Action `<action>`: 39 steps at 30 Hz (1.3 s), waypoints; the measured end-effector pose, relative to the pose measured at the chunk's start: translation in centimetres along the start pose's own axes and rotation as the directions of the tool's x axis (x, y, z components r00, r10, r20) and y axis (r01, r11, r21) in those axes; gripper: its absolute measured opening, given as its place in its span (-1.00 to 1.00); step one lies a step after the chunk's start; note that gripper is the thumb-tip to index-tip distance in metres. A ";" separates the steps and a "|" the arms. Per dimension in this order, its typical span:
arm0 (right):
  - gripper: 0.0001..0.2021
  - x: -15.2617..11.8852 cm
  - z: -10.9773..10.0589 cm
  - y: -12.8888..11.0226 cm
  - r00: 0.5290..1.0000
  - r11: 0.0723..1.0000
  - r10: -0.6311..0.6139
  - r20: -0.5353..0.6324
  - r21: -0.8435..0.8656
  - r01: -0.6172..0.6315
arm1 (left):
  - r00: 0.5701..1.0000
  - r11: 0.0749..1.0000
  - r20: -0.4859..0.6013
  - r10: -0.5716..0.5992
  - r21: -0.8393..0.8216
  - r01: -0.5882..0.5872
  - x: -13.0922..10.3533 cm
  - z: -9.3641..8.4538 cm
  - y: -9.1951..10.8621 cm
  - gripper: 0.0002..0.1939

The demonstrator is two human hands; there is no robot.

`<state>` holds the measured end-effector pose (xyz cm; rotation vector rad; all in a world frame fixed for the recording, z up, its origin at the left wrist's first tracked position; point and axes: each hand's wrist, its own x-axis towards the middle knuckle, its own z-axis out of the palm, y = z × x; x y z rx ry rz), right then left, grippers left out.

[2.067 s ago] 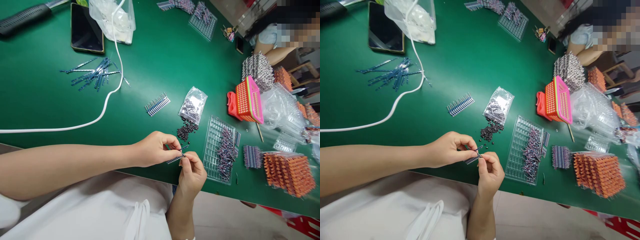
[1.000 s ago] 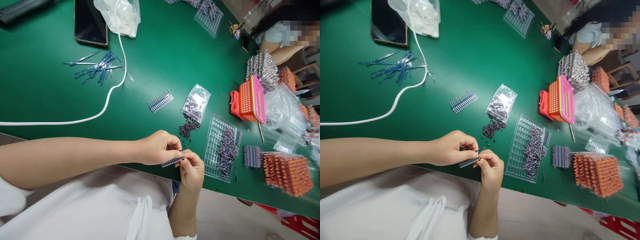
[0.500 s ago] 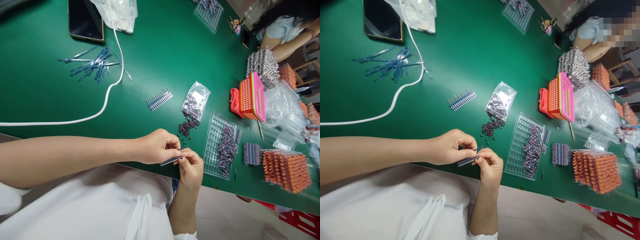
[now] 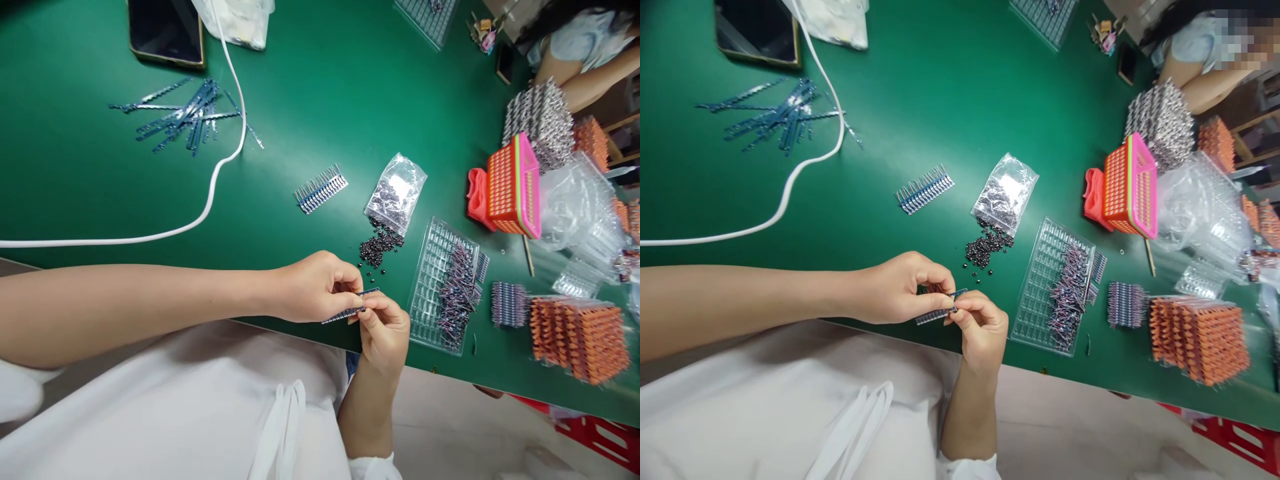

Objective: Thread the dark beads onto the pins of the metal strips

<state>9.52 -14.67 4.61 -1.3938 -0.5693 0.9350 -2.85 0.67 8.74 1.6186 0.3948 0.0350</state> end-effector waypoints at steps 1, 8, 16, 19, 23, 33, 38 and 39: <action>-0.85 0.0 0.0 0.0 1.000 1.000 0.003 -0.001 -0.001 -0.003 | 1.000 1.000 0.000 0.002 0.003 -0.002 0.0 0.0 0.0 -0.78; -0.86 0.0 -0.2 -0.1 0.999 0.999 0.029 0.028 0.013 -0.030 | 1.000 1.000 0.013 0.022 0.010 -0.022 0.0 0.0 -0.3 -0.80; -0.88 0.0 0.2 0.3 1.000 1.000 0.014 -0.014 0.023 -0.014 | 0.999 0.999 -0.030 -0.020 0.044 0.021 0.1 -0.1 -0.1 -0.76; -0.88 0.0 0.3 0.3 0.998 1.000 0.015 -0.057 -0.018 -0.016 | 0.996 0.997 -0.086 -0.010 0.080 0.017 0.3 -0.2 0.0 -0.76; -0.85 0.0 0.4 0.0 0.992 0.998 -0.030 -0.121 -0.067 0.022 | 0.995 1.000 -0.094 -0.027 -0.003 0.027 0.4 -0.2 0.0 -0.82; -0.81 -0.3 0.5 -0.5 0.989 0.999 -0.017 -0.146 -0.038 0.012 | 0.998 0.999 -0.055 0.019 0.036 -0.017 0.3 0.1 -0.4 -0.74; -0.81 -0.4 0.2 -1.0 0.998 0.997 0.035 -0.054 0.074 -0.031 | 0.994 0.993 -0.029 0.104 0.062 -0.102 -0.1 0.3 -0.1 -0.76; -0.81 -0.5 0.2 -1.1 0.998 0.996 0.040 -0.045 0.083 -0.036 | 0.994 0.993 -0.014 0.107 0.051 -0.106 -0.2 0.4 0.0 -0.76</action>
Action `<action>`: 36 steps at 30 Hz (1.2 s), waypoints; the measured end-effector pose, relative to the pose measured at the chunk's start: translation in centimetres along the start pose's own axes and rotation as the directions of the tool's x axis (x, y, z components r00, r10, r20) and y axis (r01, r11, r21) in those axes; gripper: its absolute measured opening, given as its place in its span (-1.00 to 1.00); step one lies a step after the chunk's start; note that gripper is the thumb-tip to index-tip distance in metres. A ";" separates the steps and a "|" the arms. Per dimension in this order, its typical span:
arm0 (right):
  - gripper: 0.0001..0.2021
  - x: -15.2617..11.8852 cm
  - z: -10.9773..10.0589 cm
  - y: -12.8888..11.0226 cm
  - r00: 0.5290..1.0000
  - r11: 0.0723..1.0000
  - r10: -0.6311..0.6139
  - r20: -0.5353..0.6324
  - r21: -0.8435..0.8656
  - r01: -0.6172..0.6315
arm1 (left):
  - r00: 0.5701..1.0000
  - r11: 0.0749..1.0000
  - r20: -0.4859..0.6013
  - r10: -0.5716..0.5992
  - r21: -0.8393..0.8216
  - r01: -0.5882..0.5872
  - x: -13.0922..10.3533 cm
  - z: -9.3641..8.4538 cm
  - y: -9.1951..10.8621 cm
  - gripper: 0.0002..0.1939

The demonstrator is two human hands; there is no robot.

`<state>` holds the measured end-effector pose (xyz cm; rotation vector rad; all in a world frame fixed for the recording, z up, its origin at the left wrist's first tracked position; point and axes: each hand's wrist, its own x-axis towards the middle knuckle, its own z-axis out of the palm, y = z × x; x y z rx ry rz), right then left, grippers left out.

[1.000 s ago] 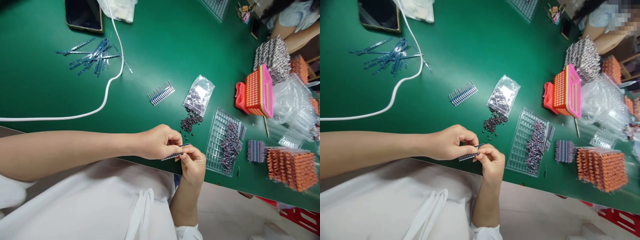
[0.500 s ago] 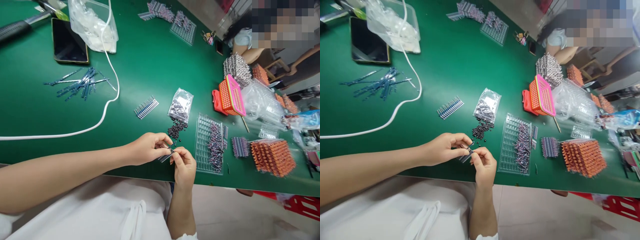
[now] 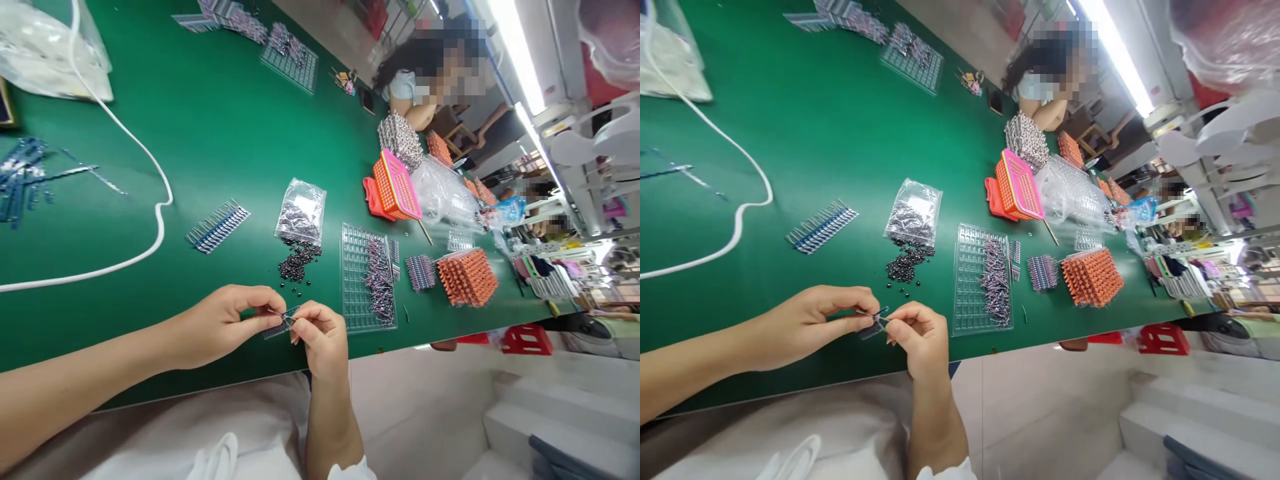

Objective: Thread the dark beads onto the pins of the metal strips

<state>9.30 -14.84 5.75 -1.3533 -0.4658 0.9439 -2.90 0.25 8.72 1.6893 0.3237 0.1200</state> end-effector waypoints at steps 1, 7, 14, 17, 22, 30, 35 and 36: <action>-0.80 -0.1 0.1 -0.1 1.000 1.000 0.004 0.006 0.001 -0.004 | 1.000 1.000 0.019 0.001 -0.006 -0.001 0.0 0.1 0.1 -0.76; -0.82 -1.0 -1.8 -1.0 0.985 0.958 -0.154 -0.075 -0.257 0.130 | 0.998 0.998 0.011 -0.061 0.016 0.061 0.2 -0.2 -0.2 -0.73; -0.82 -0.4 -12.4 -5.2 0.686 0.466 -0.666 -0.294 -0.882 0.074 | 0.990 0.990 -0.029 -0.136 -0.023 0.136 0.5 -0.4 -1.0 -0.65; -0.83 0.9 -15.9 -6.3 0.713 0.312 -0.680 -0.170 -0.947 0.072 | 0.986 0.986 -0.038 -0.161 -0.044 0.159 0.6 -0.3 -1.3 -0.63; -0.86 2.4 -17.9 -5.7 0.663 0.064 -0.748 0.029 -0.991 0.115 | 0.978 0.978 -0.080 -0.190 -0.108 0.181 1.0 -0.4 -1.6 -0.64; -0.80 0.6 -10.2 -3.1 0.607 0.011 -0.788 0.101 -0.984 0.178 | 0.960 0.960 -0.169 -0.223 -0.208 0.187 1.3 -0.8 -1.5 -0.70; -0.82 0.9 -3.4 -0.7 0.808 0.203 -0.545 0.223 -0.900 0.385 | 0.952 0.964 -0.223 -0.212 -0.207 0.166 1.3 -0.9 -1.5 -0.74; -0.83 1.3 -2.6 -0.3 0.826 0.208 -0.511 0.237 -0.899 0.386 | 0.950 0.966 -0.231 -0.211 -0.201 0.166 1.3 -0.9 -1.5 -0.74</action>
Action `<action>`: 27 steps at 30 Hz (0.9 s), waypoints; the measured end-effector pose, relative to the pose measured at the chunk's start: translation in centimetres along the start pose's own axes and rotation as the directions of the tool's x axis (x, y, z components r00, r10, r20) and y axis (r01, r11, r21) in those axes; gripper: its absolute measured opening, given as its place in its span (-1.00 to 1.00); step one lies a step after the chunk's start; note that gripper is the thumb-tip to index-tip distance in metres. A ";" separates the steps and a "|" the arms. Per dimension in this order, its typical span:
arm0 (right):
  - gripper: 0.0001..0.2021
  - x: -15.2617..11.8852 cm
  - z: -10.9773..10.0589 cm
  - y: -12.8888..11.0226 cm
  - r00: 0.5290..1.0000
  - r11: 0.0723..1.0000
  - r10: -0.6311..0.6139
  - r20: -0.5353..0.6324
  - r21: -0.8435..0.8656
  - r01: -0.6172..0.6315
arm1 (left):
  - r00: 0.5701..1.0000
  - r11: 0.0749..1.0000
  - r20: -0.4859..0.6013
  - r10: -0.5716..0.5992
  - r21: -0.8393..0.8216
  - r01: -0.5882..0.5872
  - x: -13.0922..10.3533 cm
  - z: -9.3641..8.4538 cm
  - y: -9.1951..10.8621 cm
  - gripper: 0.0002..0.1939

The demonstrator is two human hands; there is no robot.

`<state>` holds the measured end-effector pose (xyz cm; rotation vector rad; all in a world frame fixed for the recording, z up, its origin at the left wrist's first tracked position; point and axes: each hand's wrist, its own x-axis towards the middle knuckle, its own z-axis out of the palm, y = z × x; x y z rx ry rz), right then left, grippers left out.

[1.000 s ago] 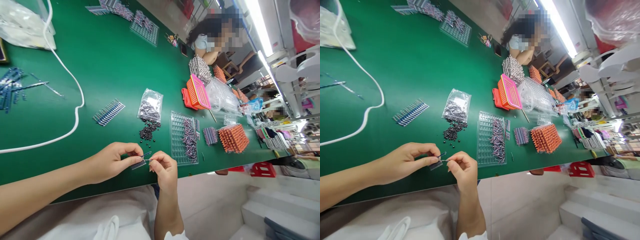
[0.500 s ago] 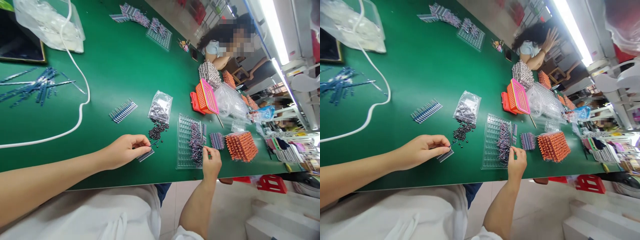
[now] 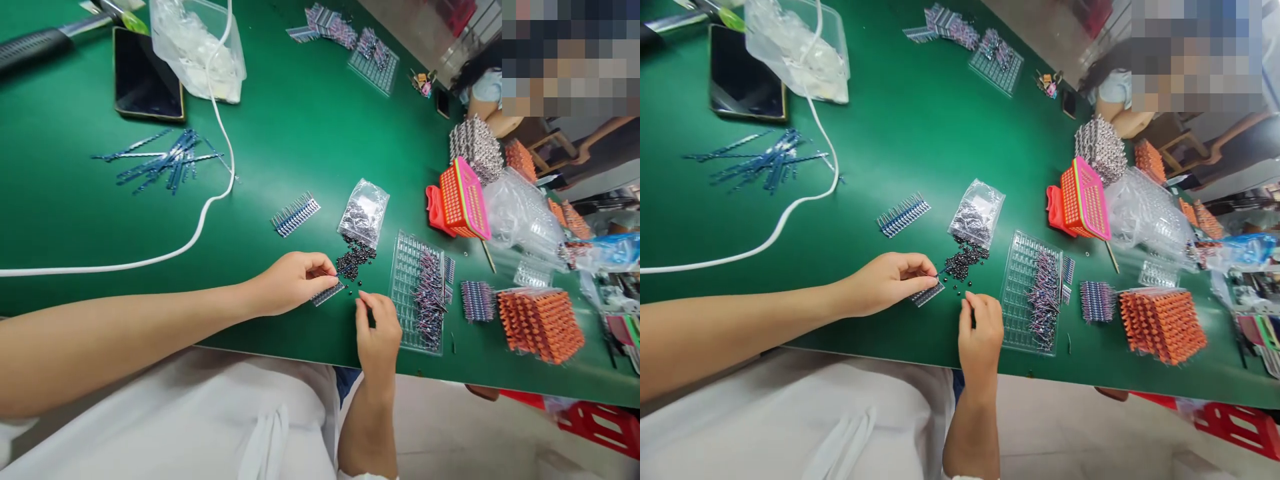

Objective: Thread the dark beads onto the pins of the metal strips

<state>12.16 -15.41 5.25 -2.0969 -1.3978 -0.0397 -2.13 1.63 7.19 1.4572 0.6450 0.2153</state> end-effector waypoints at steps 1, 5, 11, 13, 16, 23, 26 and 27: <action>-0.84 0.3 0.6 -0.3 1.000 1.000 -0.005 0.023 -0.008 0.005 | 1.000 1.000 -0.006 0.001 0.006 -0.001 0.0 0.0 0.0 -0.75; -0.84 1.1 1.4 -0.7 0.996 0.990 -0.072 0.054 -0.116 0.078 | 0.999 1.000 -0.030 0.018 0.020 -0.017 0.0 -0.2 0.2 -0.77; -0.84 1.5 1.4 -1.3 0.983 0.939 -0.142 0.116 -0.300 0.170 | 0.999 1.000 -0.037 0.029 0.013 -0.028 -0.1 -0.1 0.5 -0.80; -0.85 1.8 1.5 -1.4 0.980 0.928 -0.138 0.141 -0.327 0.178 | 0.999 1.000 -0.030 0.031 0.006 -0.031 -0.1 0.0 0.5 -0.81; -0.87 2.4 1.7 -1.4 0.983 0.937 -0.102 0.155 -0.318 0.147 | 0.999 0.999 -0.024 0.036 -0.004 -0.036 -0.2 0.0 0.5 -0.82; -0.91 1.6 1.1 -2.3 0.985 0.957 0.172 0.001 0.235 -0.168 | 0.992 0.981 0.121 0.027 -0.193 -0.003 -0.3 0.3 0.0 -0.81; -0.90 0.7 1.3 -3.1 0.959 0.844 0.279 -0.053 0.490 -0.218 | 0.976 0.946 0.213 0.030 -0.323 0.041 -0.7 0.7 0.0 -0.83; -0.90 0.4 1.5 -3.3 0.949 0.818 0.302 -0.088 0.536 -0.210 | 0.974 0.937 0.224 0.026 -0.344 0.054 -0.9 0.8 0.1 -0.83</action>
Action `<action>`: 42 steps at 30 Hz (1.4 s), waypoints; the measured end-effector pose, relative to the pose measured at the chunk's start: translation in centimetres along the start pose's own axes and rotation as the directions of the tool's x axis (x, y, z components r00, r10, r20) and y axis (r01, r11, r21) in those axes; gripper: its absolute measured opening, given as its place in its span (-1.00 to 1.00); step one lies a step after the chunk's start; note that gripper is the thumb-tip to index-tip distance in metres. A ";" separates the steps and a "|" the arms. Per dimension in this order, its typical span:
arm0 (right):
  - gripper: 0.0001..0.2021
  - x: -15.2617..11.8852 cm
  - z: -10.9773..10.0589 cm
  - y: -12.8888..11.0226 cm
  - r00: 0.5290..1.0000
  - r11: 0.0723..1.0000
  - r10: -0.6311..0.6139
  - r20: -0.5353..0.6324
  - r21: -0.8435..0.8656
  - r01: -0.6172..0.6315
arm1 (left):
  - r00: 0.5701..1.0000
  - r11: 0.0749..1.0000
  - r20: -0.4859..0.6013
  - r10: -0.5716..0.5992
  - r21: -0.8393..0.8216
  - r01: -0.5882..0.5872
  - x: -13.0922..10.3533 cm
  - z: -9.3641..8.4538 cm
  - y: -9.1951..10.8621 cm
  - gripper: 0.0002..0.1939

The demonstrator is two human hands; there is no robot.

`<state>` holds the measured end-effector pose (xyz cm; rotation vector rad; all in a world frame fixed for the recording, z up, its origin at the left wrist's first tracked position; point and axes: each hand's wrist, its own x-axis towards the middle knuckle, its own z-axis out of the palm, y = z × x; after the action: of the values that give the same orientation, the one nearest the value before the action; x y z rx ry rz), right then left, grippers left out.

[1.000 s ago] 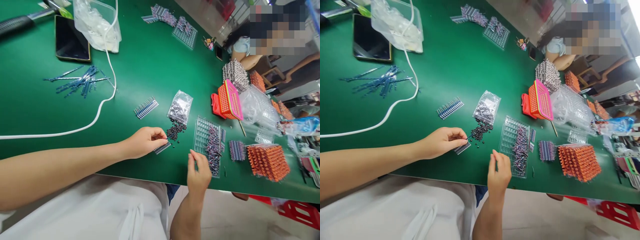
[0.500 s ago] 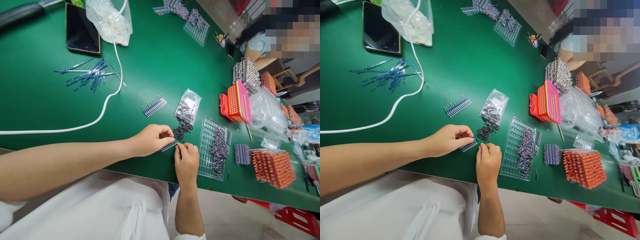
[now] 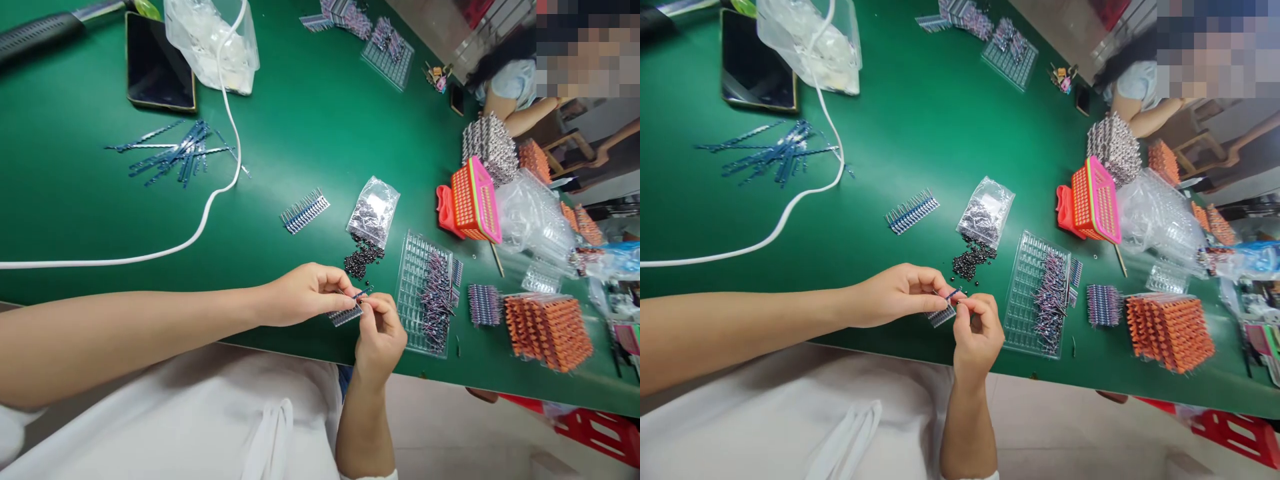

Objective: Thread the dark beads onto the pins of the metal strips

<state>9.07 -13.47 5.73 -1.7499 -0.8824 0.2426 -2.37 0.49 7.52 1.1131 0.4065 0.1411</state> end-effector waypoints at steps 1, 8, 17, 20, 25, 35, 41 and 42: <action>-0.91 -0.3 0.2 0.0 0.999 1.000 -0.006 -0.045 0.026 0.007 | 1.000 1.000 0.000 -0.009 -0.018 0.009 -0.1 0.2 0.0 -0.84; -0.89 -1.2 0.8 0.4 0.962 0.971 -0.198 -0.187 -0.174 0.166 | 0.999 0.992 0.007 -0.044 -0.119 0.044 -0.3 0.6 0.2 -0.85; -0.78 -0.7 -0.4 0.3 0.908 0.848 -0.418 -0.011 -0.364 0.386 | 0.999 0.993 0.015 -0.049 -0.105 0.051 -0.3 0.3 0.5 -0.85; -0.78 -0.6 -0.7 0.4 0.887 0.808 -0.462 0.009 -0.407 0.425 | 0.996 0.990 0.026 -0.080 -0.115 0.083 -0.3 0.2 0.6 -0.84; -0.84 -0.9 -0.5 0.6 0.908 0.838 -0.414 -0.062 -0.416 0.354 | 0.997 0.991 0.054 -0.048 -0.119 0.054 -0.2 0.2 0.3 -0.85; -0.73 -1.0 -0.3 0.8 0.856 0.755 -0.515 -0.042 -0.495 0.430 | 1.000 0.999 0.028 0.005 -0.044 -0.004 -0.4 0.2 0.3 -0.86; -0.80 -1.1 -0.2 0.9 0.864 0.750 -0.502 -0.049 -0.521 0.406 | 0.993 0.975 0.052 0.107 0.188 -0.115 -0.8 0.2 0.6 -0.87; -0.80 -1.1 -0.2 0.9 0.866 0.753 -0.498 -0.050 -0.521 0.402 | 0.992 0.969 0.058 0.113 0.214 -0.123 -0.8 0.1 0.6 -0.87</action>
<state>8.81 -14.51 4.71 -1.9093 -1.2767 -0.5140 -3.01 0.41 8.32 1.3549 0.3205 0.1793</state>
